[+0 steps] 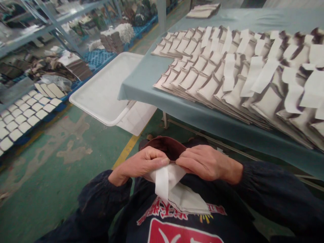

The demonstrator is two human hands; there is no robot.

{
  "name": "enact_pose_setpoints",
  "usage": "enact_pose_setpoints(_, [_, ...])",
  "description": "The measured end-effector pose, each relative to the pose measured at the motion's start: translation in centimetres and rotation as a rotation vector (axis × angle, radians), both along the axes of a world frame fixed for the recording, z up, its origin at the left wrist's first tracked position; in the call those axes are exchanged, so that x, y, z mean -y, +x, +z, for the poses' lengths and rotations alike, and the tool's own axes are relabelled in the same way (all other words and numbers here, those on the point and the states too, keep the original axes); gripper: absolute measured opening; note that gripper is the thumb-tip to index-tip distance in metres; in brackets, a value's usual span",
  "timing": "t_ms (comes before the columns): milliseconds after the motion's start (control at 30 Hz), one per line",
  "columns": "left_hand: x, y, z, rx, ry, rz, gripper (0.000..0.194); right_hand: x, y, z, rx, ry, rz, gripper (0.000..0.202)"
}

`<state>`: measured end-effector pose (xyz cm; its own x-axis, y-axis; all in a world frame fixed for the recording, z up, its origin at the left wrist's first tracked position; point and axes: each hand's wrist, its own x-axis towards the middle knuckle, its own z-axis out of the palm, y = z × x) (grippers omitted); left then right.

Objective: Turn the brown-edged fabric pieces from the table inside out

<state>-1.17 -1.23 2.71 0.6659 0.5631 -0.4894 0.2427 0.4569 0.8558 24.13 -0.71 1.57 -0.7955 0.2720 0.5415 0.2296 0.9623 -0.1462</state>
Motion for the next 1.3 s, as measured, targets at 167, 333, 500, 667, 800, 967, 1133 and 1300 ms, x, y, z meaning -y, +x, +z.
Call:
enact_pose_setpoints(167, [0.1,-0.2,-0.2,0.021,-0.001,0.039,0.053,0.1,-0.1,0.1,-0.003,0.005,-0.006,0.028])
enact_pose_setpoints(333, [0.3,0.0,0.1,0.056,-0.055,0.029,0.049,0.1,-0.1,0.2,0.047,0.022,-0.017,0.033])
enact_pose_setpoints(500, [0.6,0.7,0.4,0.101,-0.034,0.066,0.046,-0.1,-0.1,0.1,0.020,0.044,-0.024,0.031])
enact_pose_setpoints(667, [0.6,0.9,0.3,0.127,-0.028,0.099,0.042,-0.1,0.1,-0.1,-0.011,0.060,-0.036,0.030])
enact_pose_setpoints(800, [1.0,0.9,0.5,0.124,-0.001,0.089,0.041,0.1,0.3,-0.2,-0.017,0.035,-0.028,0.028])
enact_pose_setpoints(967, [1.4,0.9,0.7,0.094,0.060,0.060,0.050,0.5,-0.1,-0.4,-0.167,-0.186,-0.021,0.024])
enact_pose_setpoints(1133, [1.0,0.4,1.2,0.070,0.068,0.019,0.052,1.0,-0.8,0.2,-0.332,-0.650,-0.114,0.028])
enact_pose_setpoints(1300, [0.8,0.1,1.7,0.047,0.118,0.013,0.050,1.1,-1.3,0.6,-0.375,-0.959,-0.138,0.030])
